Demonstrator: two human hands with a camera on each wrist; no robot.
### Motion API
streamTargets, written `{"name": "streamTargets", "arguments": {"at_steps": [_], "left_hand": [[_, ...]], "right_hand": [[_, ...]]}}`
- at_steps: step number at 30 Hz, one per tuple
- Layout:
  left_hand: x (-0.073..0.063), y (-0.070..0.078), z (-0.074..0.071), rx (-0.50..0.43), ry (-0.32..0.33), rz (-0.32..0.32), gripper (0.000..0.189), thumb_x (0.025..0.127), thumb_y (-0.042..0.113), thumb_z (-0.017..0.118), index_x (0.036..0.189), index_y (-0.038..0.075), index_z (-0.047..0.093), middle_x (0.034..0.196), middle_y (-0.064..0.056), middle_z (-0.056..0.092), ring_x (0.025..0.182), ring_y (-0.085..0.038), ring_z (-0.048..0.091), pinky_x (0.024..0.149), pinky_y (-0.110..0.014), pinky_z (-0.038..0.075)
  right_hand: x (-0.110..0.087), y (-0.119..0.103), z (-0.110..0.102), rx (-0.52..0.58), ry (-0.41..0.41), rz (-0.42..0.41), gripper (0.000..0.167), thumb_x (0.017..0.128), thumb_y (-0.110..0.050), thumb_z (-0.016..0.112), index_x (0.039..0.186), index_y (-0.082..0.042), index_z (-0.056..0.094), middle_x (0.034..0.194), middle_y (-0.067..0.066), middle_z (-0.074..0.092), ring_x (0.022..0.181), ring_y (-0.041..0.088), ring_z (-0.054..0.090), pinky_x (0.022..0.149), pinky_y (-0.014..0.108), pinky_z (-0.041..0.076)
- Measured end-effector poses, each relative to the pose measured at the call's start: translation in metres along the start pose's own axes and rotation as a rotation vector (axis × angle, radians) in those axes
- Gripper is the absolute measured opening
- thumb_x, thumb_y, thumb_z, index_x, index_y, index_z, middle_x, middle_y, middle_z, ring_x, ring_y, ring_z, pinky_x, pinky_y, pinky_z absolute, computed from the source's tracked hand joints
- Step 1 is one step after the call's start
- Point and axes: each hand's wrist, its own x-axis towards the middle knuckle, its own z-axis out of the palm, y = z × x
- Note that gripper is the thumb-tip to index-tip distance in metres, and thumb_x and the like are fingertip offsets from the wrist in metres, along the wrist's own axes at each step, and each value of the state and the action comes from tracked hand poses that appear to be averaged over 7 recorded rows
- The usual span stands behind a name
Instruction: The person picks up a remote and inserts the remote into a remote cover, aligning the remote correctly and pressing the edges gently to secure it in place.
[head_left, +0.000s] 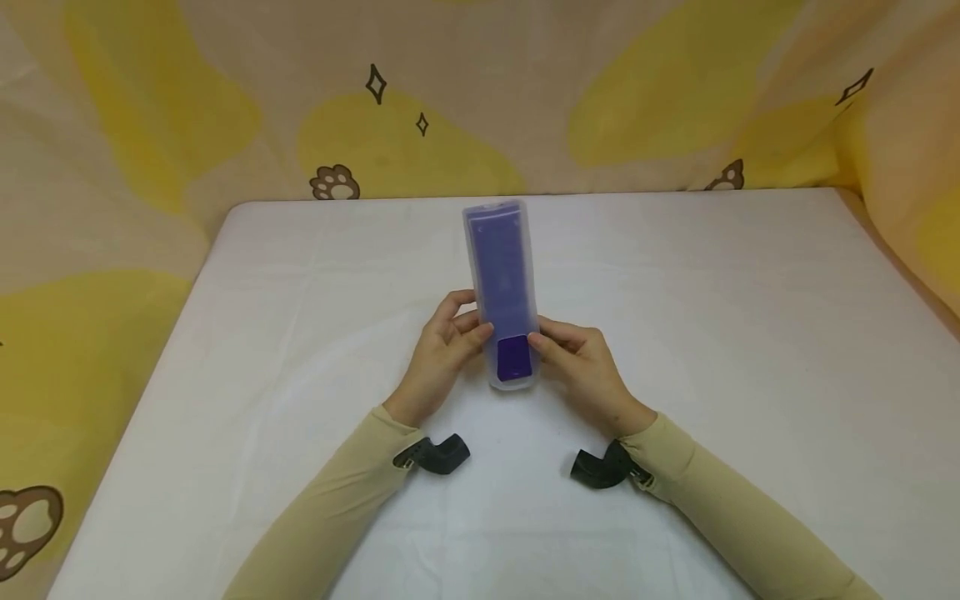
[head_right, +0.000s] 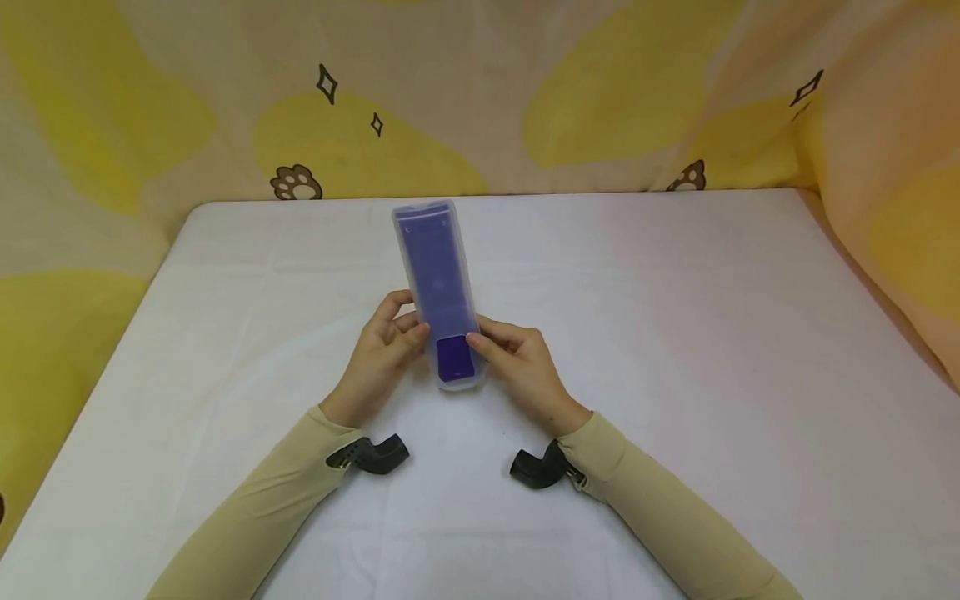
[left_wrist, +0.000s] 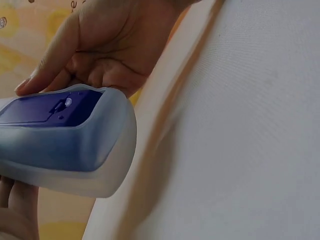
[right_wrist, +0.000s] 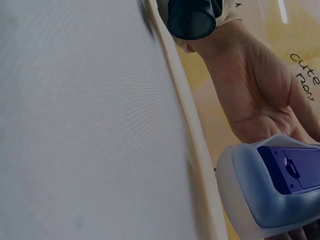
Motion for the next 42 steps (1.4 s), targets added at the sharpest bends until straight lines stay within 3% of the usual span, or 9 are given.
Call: {"name": "streamTargets", "arguments": {"at_steps": [6,16,27,36,42], "left_hand": [[-0.0008,0.0028,0.0032,0.023,-0.008,0.021,0.046,0.094,0.020,0.060,0.131,0.002,0.040,0.125,-0.025,0.055,0.110,-0.021,0.059,0.097,-0.038,0.046],[0.0015,0.0053,0.0059,0.085,-0.043,0.027,0.041,0.097,0.000,0.047,0.136,-0.002,0.035,0.130,-0.027,0.051,0.118,-0.028,0.052,0.101,-0.037,0.042],[-0.0017,0.0053,0.0079,0.168,0.112,-0.029,0.042,0.093,0.003,0.058,0.132,-0.006,0.047,0.127,-0.021,0.056,0.115,-0.025,0.056,0.097,-0.031,0.045],[-0.0012,0.0059,0.0047,0.167,0.107,-0.068,0.042,0.092,0.002,0.058,0.132,-0.007,0.048,0.125,-0.021,0.058,0.115,-0.024,0.056,0.094,-0.030,0.047],[-0.0009,0.0052,0.0051,0.145,0.121,-0.067,0.042,0.092,-0.001,0.058,0.132,-0.009,0.047,0.125,-0.023,0.056,0.117,-0.025,0.055,0.092,-0.030,0.049]], "right_hand": [[0.0002,-0.0026,0.0000,0.001,0.006,-0.025,0.037,0.094,-0.007,0.058,0.129,0.005,0.053,0.126,0.018,0.057,0.113,0.020,0.058,0.091,0.032,0.050],[0.0001,-0.0043,0.0001,0.019,0.021,-0.041,0.038,0.094,-0.004,0.056,0.130,0.007,0.050,0.130,0.018,0.053,0.116,0.019,0.056,0.095,0.031,0.047],[-0.0018,-0.0029,0.0026,0.114,0.068,0.038,0.037,0.090,-0.004,0.063,0.123,0.010,0.056,0.114,0.012,0.066,0.106,0.022,0.062,0.088,0.035,0.051],[-0.0019,-0.0020,0.0026,0.188,0.081,0.064,0.036,0.091,-0.003,0.060,0.123,0.013,0.054,0.111,0.007,0.068,0.101,0.020,0.064,0.085,0.035,0.053],[-0.0021,-0.0007,0.0028,0.239,0.124,0.065,0.021,0.094,-0.003,0.055,0.109,-0.008,0.069,0.102,0.000,0.070,0.093,0.015,0.065,0.081,0.033,0.054]]}}
